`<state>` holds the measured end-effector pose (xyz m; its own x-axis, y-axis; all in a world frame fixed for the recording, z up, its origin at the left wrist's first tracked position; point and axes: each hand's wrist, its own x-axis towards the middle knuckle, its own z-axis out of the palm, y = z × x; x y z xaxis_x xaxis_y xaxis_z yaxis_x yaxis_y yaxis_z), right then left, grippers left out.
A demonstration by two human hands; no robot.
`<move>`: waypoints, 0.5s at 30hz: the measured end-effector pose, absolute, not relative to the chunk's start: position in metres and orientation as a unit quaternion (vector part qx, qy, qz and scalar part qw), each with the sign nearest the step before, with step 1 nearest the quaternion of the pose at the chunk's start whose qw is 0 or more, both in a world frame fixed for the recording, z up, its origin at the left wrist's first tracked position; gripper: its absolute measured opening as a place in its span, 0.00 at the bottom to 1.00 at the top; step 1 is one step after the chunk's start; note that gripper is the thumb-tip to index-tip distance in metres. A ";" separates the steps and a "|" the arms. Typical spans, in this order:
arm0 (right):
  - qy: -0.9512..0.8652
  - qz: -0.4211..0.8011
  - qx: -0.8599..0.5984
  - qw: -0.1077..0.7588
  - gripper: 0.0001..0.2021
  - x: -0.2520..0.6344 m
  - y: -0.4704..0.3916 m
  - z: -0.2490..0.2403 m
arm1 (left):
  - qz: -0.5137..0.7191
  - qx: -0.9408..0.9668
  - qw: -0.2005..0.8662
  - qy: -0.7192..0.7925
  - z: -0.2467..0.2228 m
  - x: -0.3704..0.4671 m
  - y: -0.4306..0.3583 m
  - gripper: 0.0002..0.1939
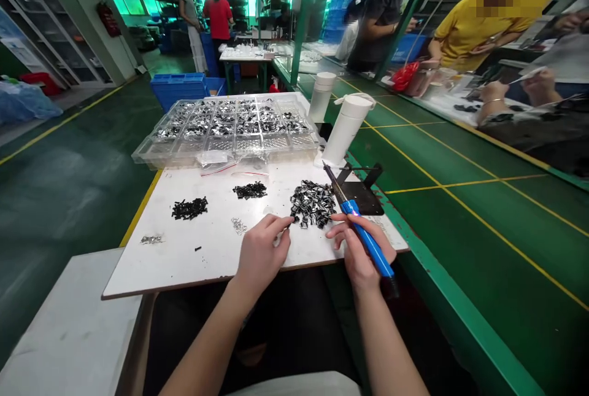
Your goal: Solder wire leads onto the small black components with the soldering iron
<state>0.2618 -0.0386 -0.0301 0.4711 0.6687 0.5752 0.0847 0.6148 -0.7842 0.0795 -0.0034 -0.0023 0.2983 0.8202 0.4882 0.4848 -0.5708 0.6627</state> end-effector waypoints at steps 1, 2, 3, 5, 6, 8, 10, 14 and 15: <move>-0.475 0.192 -0.394 0.763 0.11 0.262 -0.039 -0.030 | 0.407 0.786 0.204 0.419 0.000 0.090 0.004 0.14; -0.474 0.191 -0.395 0.763 0.11 0.262 -0.039 -0.030 | 0.401 0.789 0.204 0.420 0.002 0.099 0.012 0.15; -0.473 0.191 -0.399 0.762 0.10 0.263 -0.039 -0.031 | 0.397 0.790 0.201 0.421 0.004 0.108 0.021 0.15; -0.476 0.190 -0.407 0.757 0.10 0.264 -0.038 -0.033 | 0.395 0.788 0.202 0.428 0.009 0.120 0.036 0.16; -0.480 0.188 -0.407 0.754 0.10 0.265 -0.037 -0.035 | 0.397 0.782 0.210 0.433 0.011 0.123 0.042 0.18; -0.489 0.180 -0.406 0.751 0.10 0.267 -0.036 -0.036 | 0.405 0.767 0.239 0.436 0.015 0.124 0.045 0.22; -0.498 0.169 -0.413 0.743 0.10 0.268 -0.036 -0.036 | 0.420 0.759 0.267 0.421 0.017 0.117 0.034 0.23; -0.492 0.156 -0.449 0.730 0.08 0.264 -0.039 -0.030 | 0.432 0.774 0.305 0.349 0.005 0.080 -0.022 0.14; -0.490 0.156 -0.452 0.729 0.08 0.262 -0.040 -0.027 | 0.417 0.782 0.319 0.336 -0.004 0.065 -0.040 0.13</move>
<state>0.2624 -0.0403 -0.0274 0.4714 0.6697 0.5739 0.2156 0.5435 -0.8113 0.0653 -0.0403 -0.0039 0.4274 0.7911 0.4375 0.2588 -0.5707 0.7793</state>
